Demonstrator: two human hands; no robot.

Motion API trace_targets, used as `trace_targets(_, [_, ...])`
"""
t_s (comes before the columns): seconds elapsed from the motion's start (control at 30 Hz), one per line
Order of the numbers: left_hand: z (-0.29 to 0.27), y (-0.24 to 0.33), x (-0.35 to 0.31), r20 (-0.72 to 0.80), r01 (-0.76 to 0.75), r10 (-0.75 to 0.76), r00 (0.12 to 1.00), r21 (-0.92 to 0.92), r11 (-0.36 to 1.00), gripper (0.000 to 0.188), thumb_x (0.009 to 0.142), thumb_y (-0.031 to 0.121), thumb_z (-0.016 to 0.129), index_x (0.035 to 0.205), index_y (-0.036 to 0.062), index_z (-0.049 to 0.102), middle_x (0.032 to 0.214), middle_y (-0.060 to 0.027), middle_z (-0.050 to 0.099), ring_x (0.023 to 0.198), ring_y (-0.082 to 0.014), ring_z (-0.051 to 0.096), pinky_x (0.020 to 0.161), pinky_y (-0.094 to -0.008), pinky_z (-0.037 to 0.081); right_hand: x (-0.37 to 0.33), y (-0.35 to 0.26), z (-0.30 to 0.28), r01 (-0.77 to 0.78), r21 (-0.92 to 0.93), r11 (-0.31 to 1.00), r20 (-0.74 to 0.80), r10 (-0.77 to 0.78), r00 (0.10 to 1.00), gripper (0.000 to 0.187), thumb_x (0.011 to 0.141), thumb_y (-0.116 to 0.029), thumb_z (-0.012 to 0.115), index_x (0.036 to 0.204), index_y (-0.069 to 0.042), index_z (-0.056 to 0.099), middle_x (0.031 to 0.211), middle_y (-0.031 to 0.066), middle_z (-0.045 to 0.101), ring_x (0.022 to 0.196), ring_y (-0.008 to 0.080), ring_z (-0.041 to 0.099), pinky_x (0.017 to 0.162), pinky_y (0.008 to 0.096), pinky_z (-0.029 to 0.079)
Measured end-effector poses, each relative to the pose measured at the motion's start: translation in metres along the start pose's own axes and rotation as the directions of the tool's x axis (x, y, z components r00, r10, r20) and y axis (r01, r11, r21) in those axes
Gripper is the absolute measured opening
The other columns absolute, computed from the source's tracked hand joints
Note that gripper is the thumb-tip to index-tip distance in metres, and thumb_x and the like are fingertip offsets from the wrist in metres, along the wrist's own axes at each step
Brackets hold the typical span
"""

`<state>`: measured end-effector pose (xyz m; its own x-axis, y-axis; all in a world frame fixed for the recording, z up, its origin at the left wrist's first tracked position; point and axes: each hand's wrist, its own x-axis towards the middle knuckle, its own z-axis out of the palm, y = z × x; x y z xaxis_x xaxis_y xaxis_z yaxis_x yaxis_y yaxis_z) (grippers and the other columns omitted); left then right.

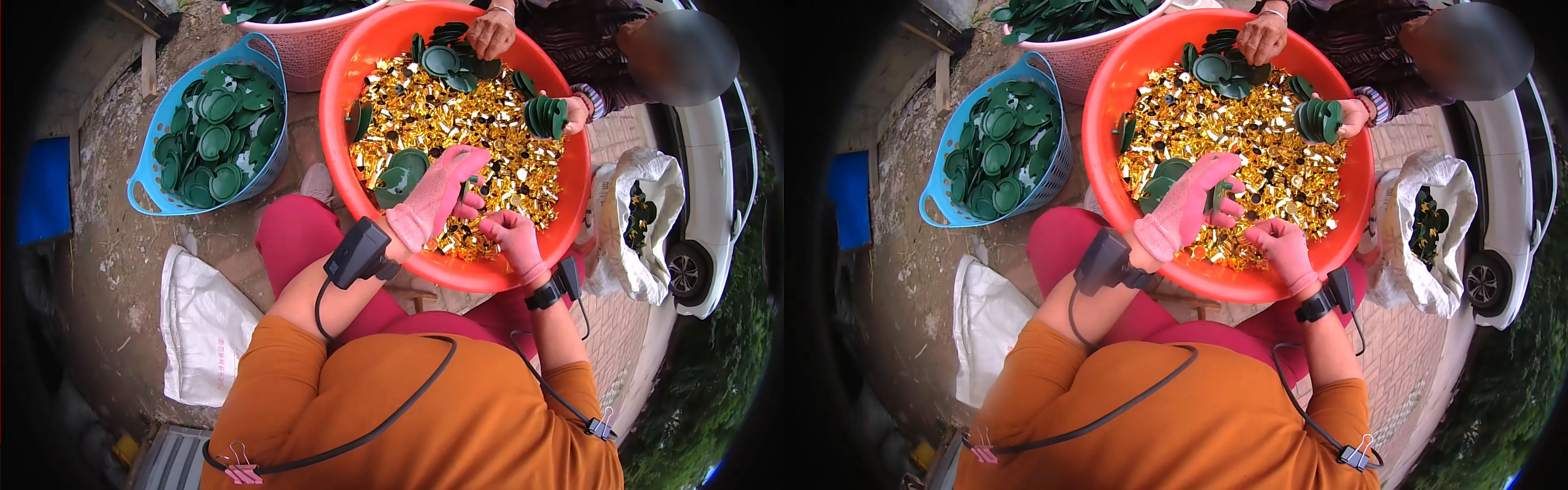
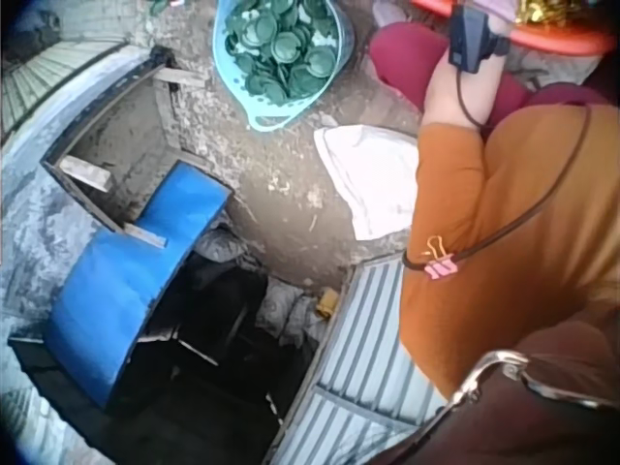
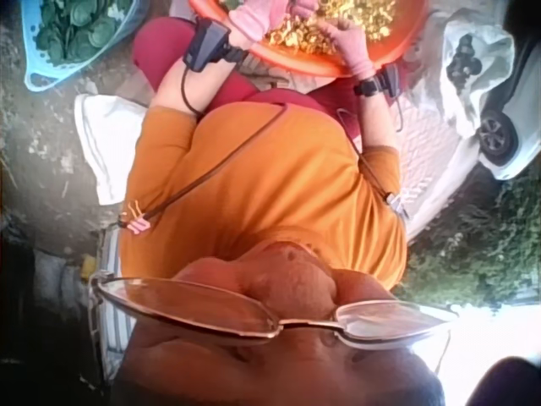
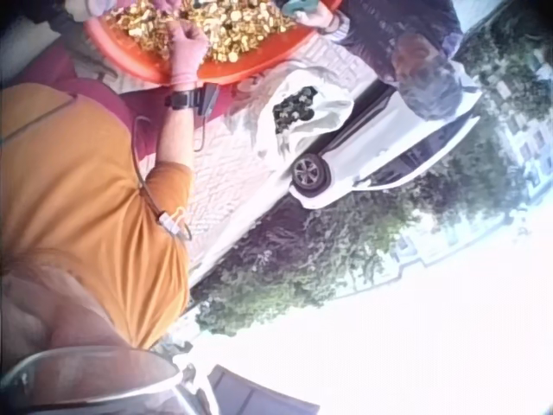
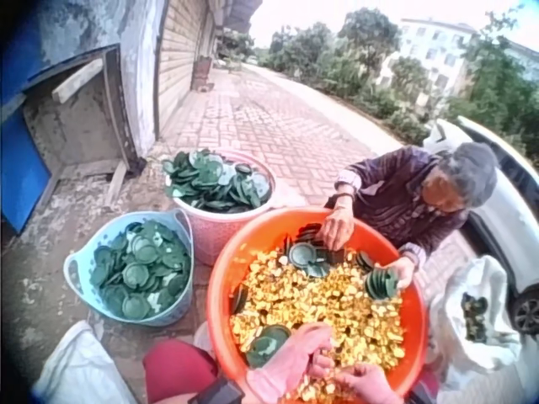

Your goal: Assembling small gold-colored metallic or plastic components into green plastic discs in a basin.

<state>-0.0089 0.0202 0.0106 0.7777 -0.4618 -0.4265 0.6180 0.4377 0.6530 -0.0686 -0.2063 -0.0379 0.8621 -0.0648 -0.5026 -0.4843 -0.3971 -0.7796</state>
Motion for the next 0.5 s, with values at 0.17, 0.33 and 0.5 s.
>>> trace_targets(0.17, [-0.002, -0.003, 0.003, 0.037, -0.013, 0.014, 0.999, -0.022, 1.0, 0.049, 0.09, 0.05, 0.058, 0.123, 0.0144, 0.05, 0.099, -0.0062, 0.057, 0.073, -0.0161, 0.063, 0.061, -0.0278, 0.052, 0.0, -0.011, 0.002, 0.065, 0.09, 0.994, -0.055, -0.06, 0.997, 0.017, 0.084, -0.015, 0.075, 0.087, -0.002, 0.065, 0.071, -0.0013, 0.063, 0.062, 0.0051, 0.054, 0.056, 0.0209, 0.044])
trace_targets(0.33, [-0.002, -0.007, 0.005, -0.003, 0.031, -0.031, 1.0, -0.034, 0.999, 0.05, 0.089, 0.05, 0.059, 0.123, 0.0145, 0.05, 0.099, -0.0078, 0.058, 0.07, -0.0173, 0.063, 0.059, -0.0286, 0.052, -0.004, -0.033, 0.0, 0.065, 0.409, 0.91, -0.119, -0.018, 0.993, 0.012, 0.086, -0.01, 0.07, 0.09, -0.003, 0.061, 0.075, 0.0031, 0.064, 0.063, 0.0077, 0.059, 0.055, 0.0199, 0.045])
trace_targets(0.5, [-0.002, -0.011, 0.003, 0.07, 0.111, -0.107, 0.992, -0.064, 0.992, 0.051, 0.09, 0.053, 0.053, 0.12, 0.0122, 0.051, 0.098, -0.0099, 0.059, 0.065, -0.0192, 0.064, 0.054, -0.0288, 0.052, -0.018, -0.08, 0.015, 0.257, 0.442, 0.86, -0.121, -0.227, 0.966, 0.021, 0.086, -0.002, 0.064, 0.105, 0.0, 0.057, 0.085, 0.0045, 0.063, 0.073, 0.0085, 0.06, 0.058, 0.0213, 0.049])
